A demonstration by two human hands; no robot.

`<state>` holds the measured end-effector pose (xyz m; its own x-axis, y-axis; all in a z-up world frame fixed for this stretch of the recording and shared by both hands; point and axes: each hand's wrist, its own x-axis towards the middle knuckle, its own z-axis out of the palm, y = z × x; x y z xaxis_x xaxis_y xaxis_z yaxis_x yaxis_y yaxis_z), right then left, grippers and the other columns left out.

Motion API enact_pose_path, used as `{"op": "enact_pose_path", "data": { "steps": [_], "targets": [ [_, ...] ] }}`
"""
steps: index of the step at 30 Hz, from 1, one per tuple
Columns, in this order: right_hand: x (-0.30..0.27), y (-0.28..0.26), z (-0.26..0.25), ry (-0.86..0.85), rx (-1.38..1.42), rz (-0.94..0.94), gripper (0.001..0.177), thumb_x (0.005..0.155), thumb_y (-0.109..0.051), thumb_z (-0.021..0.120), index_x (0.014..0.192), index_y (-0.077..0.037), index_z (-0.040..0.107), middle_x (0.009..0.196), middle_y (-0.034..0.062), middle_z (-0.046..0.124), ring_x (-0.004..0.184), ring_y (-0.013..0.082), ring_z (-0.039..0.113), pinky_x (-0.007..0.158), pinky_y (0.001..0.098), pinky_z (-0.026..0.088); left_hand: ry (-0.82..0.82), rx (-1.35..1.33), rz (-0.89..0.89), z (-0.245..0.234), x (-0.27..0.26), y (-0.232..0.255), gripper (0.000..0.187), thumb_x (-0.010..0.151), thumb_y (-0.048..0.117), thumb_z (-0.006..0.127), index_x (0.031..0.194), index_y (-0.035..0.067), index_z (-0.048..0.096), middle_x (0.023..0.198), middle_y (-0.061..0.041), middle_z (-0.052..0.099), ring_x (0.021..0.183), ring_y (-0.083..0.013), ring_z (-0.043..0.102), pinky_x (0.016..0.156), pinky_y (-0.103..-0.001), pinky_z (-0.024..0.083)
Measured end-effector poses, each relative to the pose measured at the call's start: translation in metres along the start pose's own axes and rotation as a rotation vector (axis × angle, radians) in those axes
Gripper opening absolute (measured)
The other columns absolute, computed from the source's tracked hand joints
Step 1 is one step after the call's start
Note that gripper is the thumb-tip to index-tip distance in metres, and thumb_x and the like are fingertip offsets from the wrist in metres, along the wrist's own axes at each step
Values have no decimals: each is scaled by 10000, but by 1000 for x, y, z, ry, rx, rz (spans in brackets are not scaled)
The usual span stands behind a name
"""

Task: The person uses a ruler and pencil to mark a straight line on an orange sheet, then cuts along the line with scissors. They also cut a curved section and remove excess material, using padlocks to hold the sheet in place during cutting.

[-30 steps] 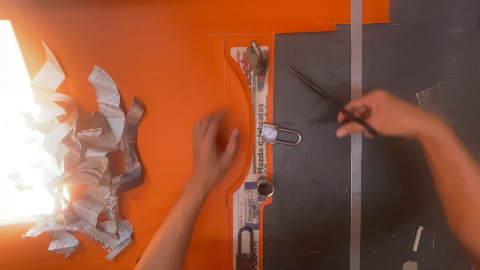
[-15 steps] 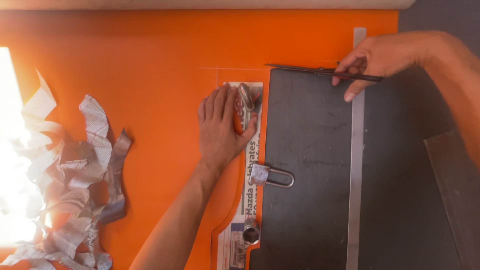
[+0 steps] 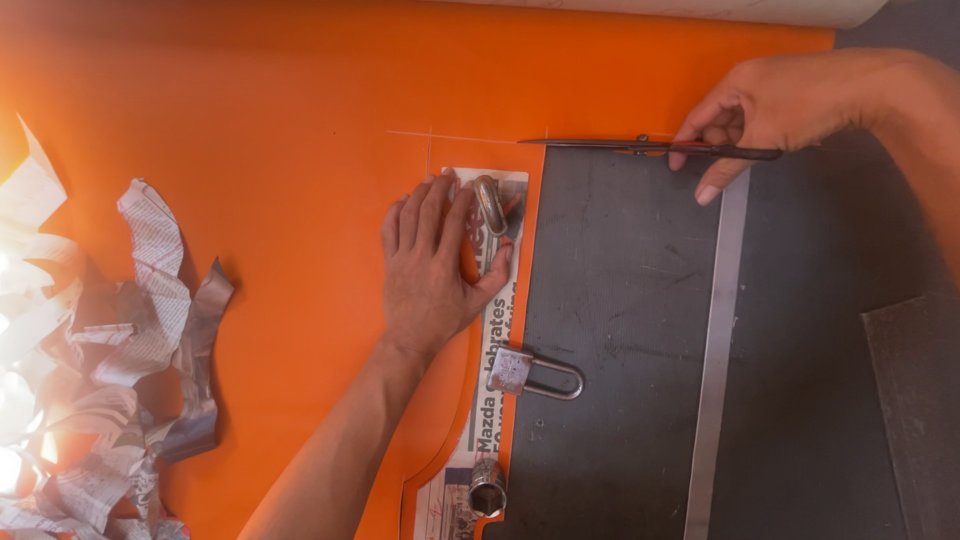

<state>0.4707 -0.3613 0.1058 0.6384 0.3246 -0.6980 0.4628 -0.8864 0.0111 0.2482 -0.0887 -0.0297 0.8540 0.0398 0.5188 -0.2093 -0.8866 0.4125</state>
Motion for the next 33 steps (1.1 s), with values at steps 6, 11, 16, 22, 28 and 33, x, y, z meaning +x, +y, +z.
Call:
{"op": "enact_pose_path", "data": {
  "steps": [6, 11, 16, 22, 28, 33],
  "targets": [
    [1, -3, 2, -25, -49, -7, 668, 656, -506, 931, 1228, -185, 807, 923, 37, 769, 899, 197, 719, 776, 318, 590, -13, 14, -3, 0, -2, -1, 692, 921, 439, 749, 1419, 2, 551, 1471, -191, 499, 1387, -356, 454, 1188, -539, 333],
    [4, -1, 2, -43, -64, 9, 650, 659, -514, 932, 1208, -187, 816, 878, 50, 769, 866, 197, 717, 753, 330, 578, -10, 8, -3, -1, -1, -1, 692, 916, 442, 749, 1411, 1, 548, 1468, -184, 502, 1393, -353, 455, 1196, -538, 330],
    [4, -6, 1, -39, -59, -2, 647, 660, -500, 941, 1208, -181, 814, 891, 58, 731, 831, 208, 756, 759, 347, 570, -7, -1, -6, 0, -1, -1, 693, 920, 440, 752, 1414, -1, 548, 1469, -181, 502, 1395, -348, 457, 1202, -535, 330],
    [1, -28, -2, -9, 109, -19, 619, 645, -427, 958, 1166, -139, 790, 943, 45, 757, 936, 197, 691, 813, 342, 548, -13, 11, -3, 0, 1, 1, 695, 912, 440, 753, 1410, -4, 556, 1465, -192, 502, 1387, -353, 456, 1193, -533, 327],
    [-2, -39, -5, -22, 63, -9, 617, 655, -404, 950, 1191, -135, 807, 933, 61, 766, 924, 208, 699, 798, 345, 552, -12, 5, -17, -1, -1, 1, 695, 913, 441, 752, 1407, -6, 556, 1472, -187, 506, 1390, -352, 464, 1202, -529, 329],
    [-1, -50, -7, 18, 103, -59, 611, 627, -381, 957, 1155, -117, 800, 875, 59, 744, 879, 193, 673, 766, 344, 530, 1, -2, -13, -2, 0, 1, 690, 911, 429, 747, 1420, 4, 557, 1478, -181, 501, 1396, -349, 464, 1202, -533, 331]
  ]
}}
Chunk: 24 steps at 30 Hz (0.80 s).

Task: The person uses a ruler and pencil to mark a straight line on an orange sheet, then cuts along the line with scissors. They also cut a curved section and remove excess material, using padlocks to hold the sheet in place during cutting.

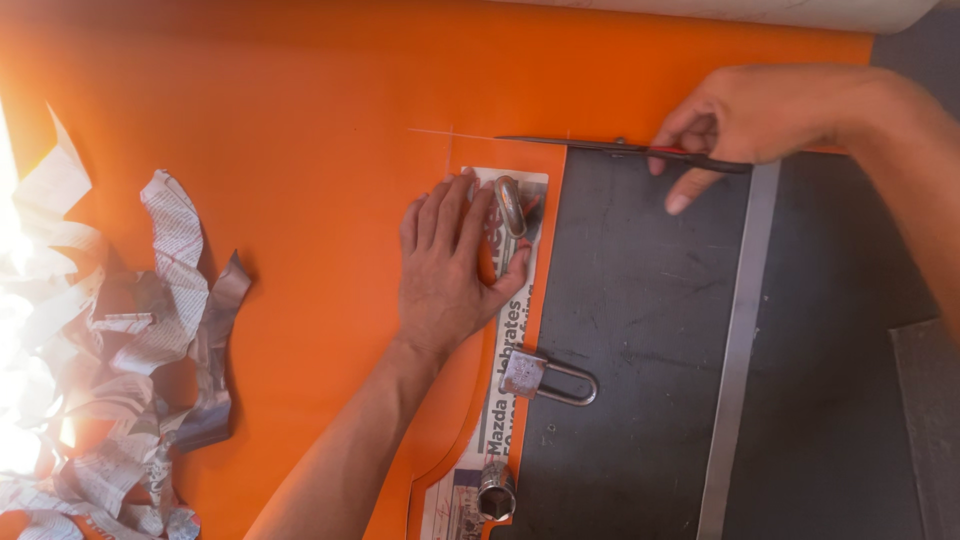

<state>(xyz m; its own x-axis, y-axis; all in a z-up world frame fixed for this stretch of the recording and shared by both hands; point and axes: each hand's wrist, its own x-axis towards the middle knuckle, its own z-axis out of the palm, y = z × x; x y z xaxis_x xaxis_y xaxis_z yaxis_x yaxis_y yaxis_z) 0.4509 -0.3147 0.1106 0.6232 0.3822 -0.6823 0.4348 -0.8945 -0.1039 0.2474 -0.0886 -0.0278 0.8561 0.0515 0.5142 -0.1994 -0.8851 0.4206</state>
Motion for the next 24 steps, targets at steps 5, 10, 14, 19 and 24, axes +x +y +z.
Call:
{"op": "enact_pose_path", "data": {
  "steps": [5, 10, 14, 19, 24],
  "targets": [
    [2, -8, -2, 22, 118, -34, 531, 630, -366, 969, 1055, -93, 804, 739, 70, 747, 734, 198, 658, 690, 369, 506, -9, -1, -1, -1, 0, 1, 689, 909, 430, 750, 1413, 5, 552, 1475, -179, 500, 1392, -354, 463, 1195, -538, 334],
    [2, -13, 0, 20, 138, -28, 519, 621, -359, 978, 1042, -104, 814, 718, 73, 701, 706, 197, 645, 668, 362, 494, 0, -4, 6, 1, 0, 0, 701, 904, 424, 756, 1416, -6, 546, 1473, -186, 499, 1389, -357, 461, 1193, -541, 336],
    [8, -24, 0, 33, 90, -39, 530, 616, -396, 972, 1038, -125, 800, 717, 41, 722, 696, 189, 649, 658, 358, 490, -2, -1, 5, 1, 0, -1, 695, 903, 423, 762, 1407, -5, 548, 1468, -188, 498, 1391, -357, 459, 1193, -540, 336],
    [12, -31, -2, 38, 51, -84, 527, 606, -429, 977, 1012, -135, 814, 650, 33, 685, 647, 189, 616, 632, 362, 480, -13, 3, 2, 1, -1, -1, 703, 901, 424, 762, 1410, -9, 544, 1469, -191, 494, 1391, -356, 454, 1191, -542, 333],
    [11, -34, -2, 60, 42, -106, 517, 606, -424, 982, 1002, -136, 815, 574, 35, 600, 597, 186, 580, 606, 368, 467, -5, -6, 3, 1, 0, 0, 701, 904, 419, 760, 1411, -13, 542, 1471, -188, 493, 1397, -355, 453, 1193, -539, 333]
  ]
}}
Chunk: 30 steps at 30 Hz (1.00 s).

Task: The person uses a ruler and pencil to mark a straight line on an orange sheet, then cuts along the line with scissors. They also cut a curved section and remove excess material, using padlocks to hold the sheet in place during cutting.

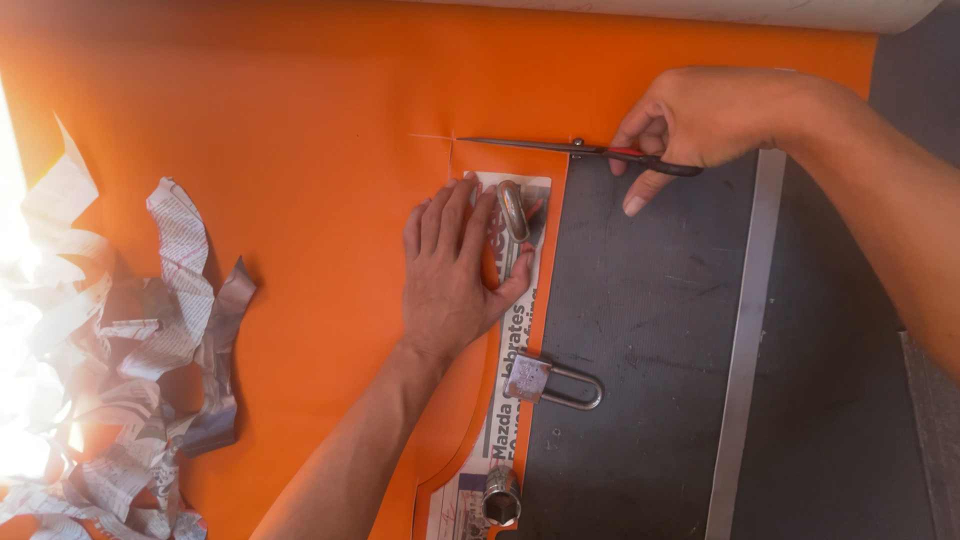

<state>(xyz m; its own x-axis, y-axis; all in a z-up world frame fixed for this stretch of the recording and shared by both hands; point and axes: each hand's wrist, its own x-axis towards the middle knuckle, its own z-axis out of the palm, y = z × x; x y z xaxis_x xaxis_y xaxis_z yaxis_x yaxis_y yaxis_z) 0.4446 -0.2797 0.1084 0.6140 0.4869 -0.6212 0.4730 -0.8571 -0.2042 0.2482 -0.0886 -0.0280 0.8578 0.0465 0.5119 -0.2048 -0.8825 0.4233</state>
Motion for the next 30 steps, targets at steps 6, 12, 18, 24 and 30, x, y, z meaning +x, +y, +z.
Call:
{"op": "enact_pose_path", "data": {
  "steps": [6, 12, 18, 24, 30],
  "targets": [
    [4, -4, -1, -7, -38, -2, 483, 643, -425, 970, 976, -117, 807, 576, 36, 591, 582, 199, 557, 583, 379, 448, 9, 2, 5, 1, 0, 0, 696, 902, 416, 766, 1408, -8, 545, 1473, -199, 493, 1390, -357, 453, 1188, -536, 332],
    [-1, -2, 20, 59, -8, -79, 494, 658, -423, 935, 941, -50, 780, 597, 50, 579, 571, 211, 537, 561, 389, 449, -3, 17, 10, 0, -1, 0, 706, 895, 425, 774, 1414, 18, 521, 1474, -196, 503, 1390, -360, 457, 1193, -528, 324],
    [-91, 34, 112, 307, 378, 46, 601, 591, -419, 931, 1047, -69, 758, 727, 27, 670, 689, 169, 602, 614, 333, 488, -28, -127, -53, -9, 1, 1, 928, 868, 461, 778, 1538, -33, 370, 1441, -191, 499, 1385, -351, 439, 1174, -523, 274],
    [-232, 90, 266, 500, 517, 568, 893, 583, -339, 966, 1359, -54, 628, 1008, 118, 734, 969, 245, 701, 855, 397, 559, -13, -223, 72, -15, 15, -1, 833, 817, 303, 855, 1498, 40, 453, 1479, -158, 509, 1373, -350, 437, 1127, -490, 283],
    [-307, 93, 365, 648, 531, 666, 929, 669, -218, 916, 1489, -28, 522, 1222, 184, 704, 1211, 307, 655, 1038, 445, 504, -174, -37, 293, 6, 38, 21, 667, 851, 138, 784, 1461, 90, 519, 1330, -102, 575, 1302, -309, 496, 1161, -477, 325]
  ]
}}
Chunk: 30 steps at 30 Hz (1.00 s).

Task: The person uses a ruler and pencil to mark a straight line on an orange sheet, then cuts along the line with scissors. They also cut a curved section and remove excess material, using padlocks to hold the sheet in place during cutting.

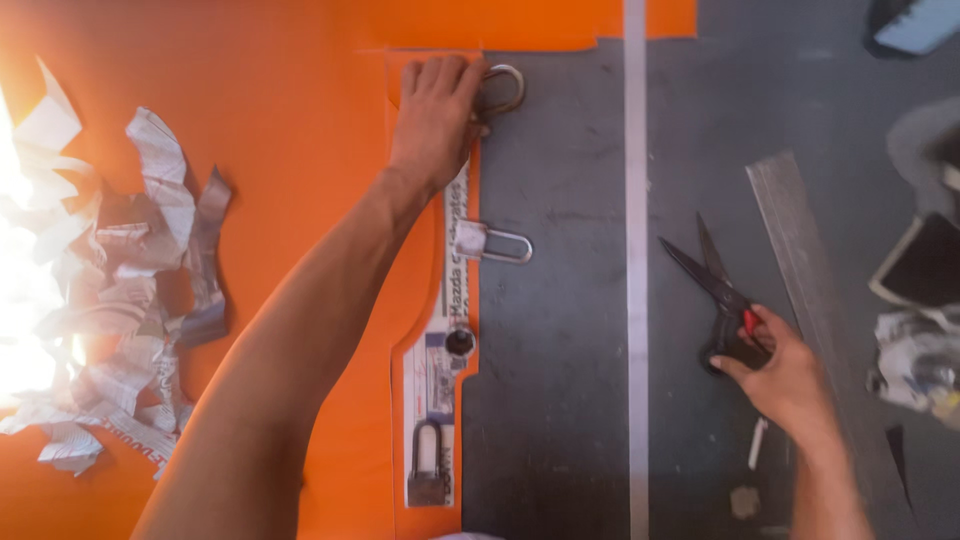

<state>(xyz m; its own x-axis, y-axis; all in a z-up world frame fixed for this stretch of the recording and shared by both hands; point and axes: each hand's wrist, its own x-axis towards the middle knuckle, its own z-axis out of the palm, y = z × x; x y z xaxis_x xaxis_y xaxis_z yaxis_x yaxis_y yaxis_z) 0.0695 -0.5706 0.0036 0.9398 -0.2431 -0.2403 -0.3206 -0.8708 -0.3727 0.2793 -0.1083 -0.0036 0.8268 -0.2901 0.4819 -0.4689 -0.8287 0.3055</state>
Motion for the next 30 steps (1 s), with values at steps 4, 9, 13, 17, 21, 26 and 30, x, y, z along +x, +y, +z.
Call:
{"op": "enact_pose_path", "data": {
  "steps": [4, 9, 13, 17, 21, 26, 30],
  "targets": [
    [-56, -31, 6, 230, -159, -145, 796, 770, -258, 872, 1444, -5, 532, 1344, 235, 610, 1272, 384, 553, 1066, 469, 449, -84, 457, 249, 34, 16, 48, 653, 755, 117, 751, 1385, 100, 581, 1185, -112, 601, 1190, -294, 519, 1098, -489, 314],
    [-116, -135, 55, 141, 241, -525, 656, 802, -232, 820, 1385, -71, 568, 1399, 179, 590, 1349, 356, 501, 1116, 442, 414, -126, 234, 360, 41, -2, 105, 581, 817, 40, 729, 1380, 127, 618, 1323, -84, 596, 1297, -266, 501, 1176, -438, 329],
    [-131, -206, 103, -92, 465, -659, 733, 844, -144, 791, 1496, -56, 467, 1555, 181, 397, 1417, 396, 396, 1158, 458, 345, 57, -219, 174, 11, -34, 116, 563, 767, 93, 766, 1310, 26, 632, 1341, -210, 576, 1260, -402, 515, 1086, -499, 379],
    [-123, -238, 143, -33, 495, -776, 588, 891, -99, 764, 1426, -36, 529, 1550, 173, 423, 1411, 381, 405, 1150, 452, 355, 194, -353, -83, -36, -115, 115, 272, 974, 51, 670, 1241, 0, 657, 1254, -211, 621, 1188, -404, 575, 1028, -480, 464],
    [-112, -236, 157, 28, 427, -745, 398, 890, -74, 736, 1278, -58, 649, 1331, 98, 643, 1259, 296, 574, 1087, 405, 467, 112, -422, -173, -91, -242, 143, 294, 927, 8, 619, 1218, -12, 661, 1118, -211, 626, 1079, -395, 582, 936, -476, 475],
    [-129, -191, 139, 317, 465, -635, 342, 845, -96, 785, 1164, -42, 675, 1196, 122, 692, 1112, 320, 643, 949, 399, 521, -177, -431, -73, -109, -356, 173, 487, 775, 183, 790, 1221, 32, 663, 1258, -209, 581, 1162, -410, 550, 964, -481, 468],
    [-140, -159, 125, 330, 387, -340, 378, 867, -119, 771, 1222, -57, 656, 1203, 129, 672, 1053, 307, 664, 910, 384, 540, -221, -371, -78, -102, -384, 175, 561, 784, 223, 797, 1292, 52, 632, 1370, -201, 540, 1224, -412, 509, 1017, -496, 443]
  ]
}}
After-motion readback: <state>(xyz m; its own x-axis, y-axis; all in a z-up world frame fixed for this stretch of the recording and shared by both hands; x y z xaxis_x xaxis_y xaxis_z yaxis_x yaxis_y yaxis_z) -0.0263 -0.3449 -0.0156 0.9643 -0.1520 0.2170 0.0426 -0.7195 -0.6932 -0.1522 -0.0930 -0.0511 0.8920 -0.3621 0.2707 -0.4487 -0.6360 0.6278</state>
